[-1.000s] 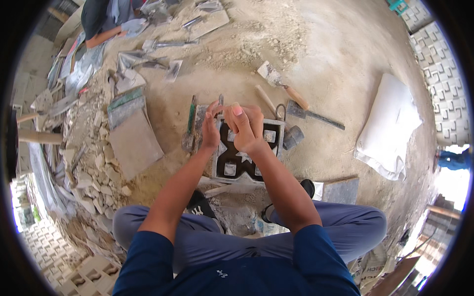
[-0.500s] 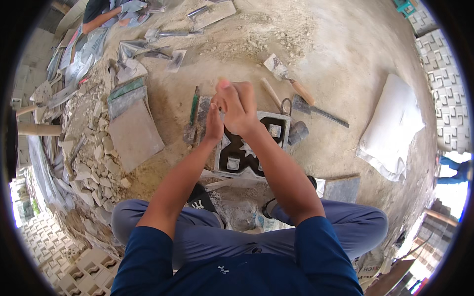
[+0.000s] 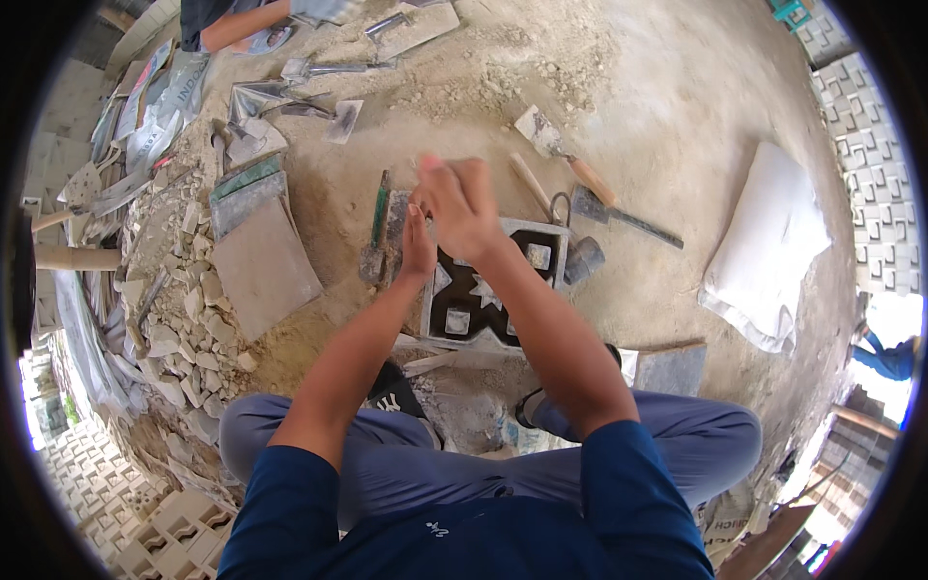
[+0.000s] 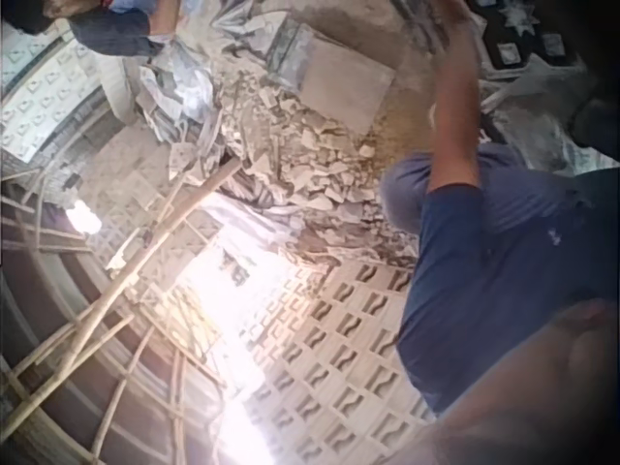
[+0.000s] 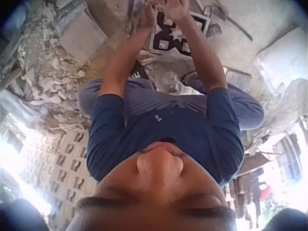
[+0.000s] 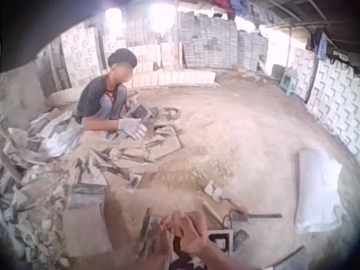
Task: The person uses a hammer and chisel to carve and shape a decorative stone tile on the floor, clearing away debris by hand.
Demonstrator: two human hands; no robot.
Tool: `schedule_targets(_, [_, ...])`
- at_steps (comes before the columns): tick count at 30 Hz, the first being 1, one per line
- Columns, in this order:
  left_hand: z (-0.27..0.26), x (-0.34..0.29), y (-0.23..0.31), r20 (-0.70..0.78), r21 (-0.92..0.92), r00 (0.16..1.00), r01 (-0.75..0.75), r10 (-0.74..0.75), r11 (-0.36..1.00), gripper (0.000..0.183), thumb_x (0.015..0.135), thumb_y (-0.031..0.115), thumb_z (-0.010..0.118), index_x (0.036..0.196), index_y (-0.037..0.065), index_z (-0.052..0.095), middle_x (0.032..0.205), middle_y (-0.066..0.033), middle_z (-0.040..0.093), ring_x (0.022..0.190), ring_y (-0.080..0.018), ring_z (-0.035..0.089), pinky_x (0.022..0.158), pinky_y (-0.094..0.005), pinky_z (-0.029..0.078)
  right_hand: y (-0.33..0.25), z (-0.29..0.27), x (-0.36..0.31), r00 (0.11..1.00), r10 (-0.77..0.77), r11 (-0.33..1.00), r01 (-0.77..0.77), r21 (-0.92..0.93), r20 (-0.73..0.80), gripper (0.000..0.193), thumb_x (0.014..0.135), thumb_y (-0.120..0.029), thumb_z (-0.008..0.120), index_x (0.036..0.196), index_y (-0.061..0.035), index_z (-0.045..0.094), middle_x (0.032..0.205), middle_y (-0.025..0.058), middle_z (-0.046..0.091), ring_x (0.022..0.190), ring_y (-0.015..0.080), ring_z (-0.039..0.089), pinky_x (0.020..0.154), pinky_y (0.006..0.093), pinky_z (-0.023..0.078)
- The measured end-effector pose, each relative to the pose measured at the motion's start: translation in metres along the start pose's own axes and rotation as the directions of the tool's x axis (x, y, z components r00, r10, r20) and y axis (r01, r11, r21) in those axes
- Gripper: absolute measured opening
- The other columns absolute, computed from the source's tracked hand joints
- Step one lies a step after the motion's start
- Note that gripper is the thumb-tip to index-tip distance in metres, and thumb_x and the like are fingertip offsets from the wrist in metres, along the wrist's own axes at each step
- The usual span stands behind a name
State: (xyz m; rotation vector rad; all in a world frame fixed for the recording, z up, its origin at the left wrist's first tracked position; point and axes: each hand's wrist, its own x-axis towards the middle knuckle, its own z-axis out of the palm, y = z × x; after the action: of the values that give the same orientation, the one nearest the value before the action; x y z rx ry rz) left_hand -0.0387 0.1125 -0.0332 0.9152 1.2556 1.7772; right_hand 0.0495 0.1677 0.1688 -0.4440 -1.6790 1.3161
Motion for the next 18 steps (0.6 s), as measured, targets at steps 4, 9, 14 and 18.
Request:
schedule_targets(4, [0.009,-0.002,-0.003,-0.005,-0.050,0.999,0.045,-0.045,0.998,0.065,0.113,0.050,0.022,0.154,0.003,0.036,0.137,-0.0167,0.060,0.131,-0.0240,0.052,0.117,-0.0381,0.032,0.011,0.000,-0.008,0.990,0.136,0.991,-0.137,0.011,0.019,0.053,0.108,-0.021,0.045,0.058,-0.0026,0.037,0.051,0.0022,0.035,0.050,0.0124,0.033,0.049,0.0313,0.028])
schedule_targets(9, [0.003,0.005,0.003,-0.027,-0.038,0.999,0.046,-0.047,0.998,0.063,0.113,0.049,0.022,0.154,0.003,0.037,0.136,-0.0174,0.061,0.132,-0.0242,0.052,0.116,-0.0378,0.032,-0.004,0.001,0.000,0.980,0.194,0.930,-0.198,0.311,0.044,0.049,0.105,-0.022,0.049,0.064,0.0046,0.044,0.054,0.0090,0.042,0.053,0.0114,0.037,0.049,0.0338,0.035])
schedule_targets(14, [0.000,-0.004,-0.001,-0.055,0.031,0.998,0.004,-0.002,1.000,0.063,0.114,0.047,0.021,0.154,0.002,0.037,0.139,-0.0174,0.059,0.135,-0.0255,0.051,0.116,-0.0378,0.033,0.013,0.002,0.005,0.981,0.192,0.981,-0.190,-0.042,0.026,0.042,0.106,-0.017,0.051,0.068,0.0003,0.050,0.060,0.0059,0.045,0.056,0.0138,0.044,0.053,0.0340,0.039])
schedule_targets(18, [0.019,-0.007,0.010,0.006,0.151,0.999,0.033,-0.034,0.988,0.062,0.114,0.045,0.020,0.154,0.001,0.037,0.145,-0.0171,0.054,0.137,-0.0265,0.050,0.116,-0.0386,0.034,0.033,-0.019,0.000,0.889,-0.444,0.713,0.429,-0.554,0.117,0.029,0.106,-0.010,0.053,0.079,-0.0007,0.056,0.070,0.0042,0.051,0.060,0.0164,0.050,0.059,0.0334,0.042])
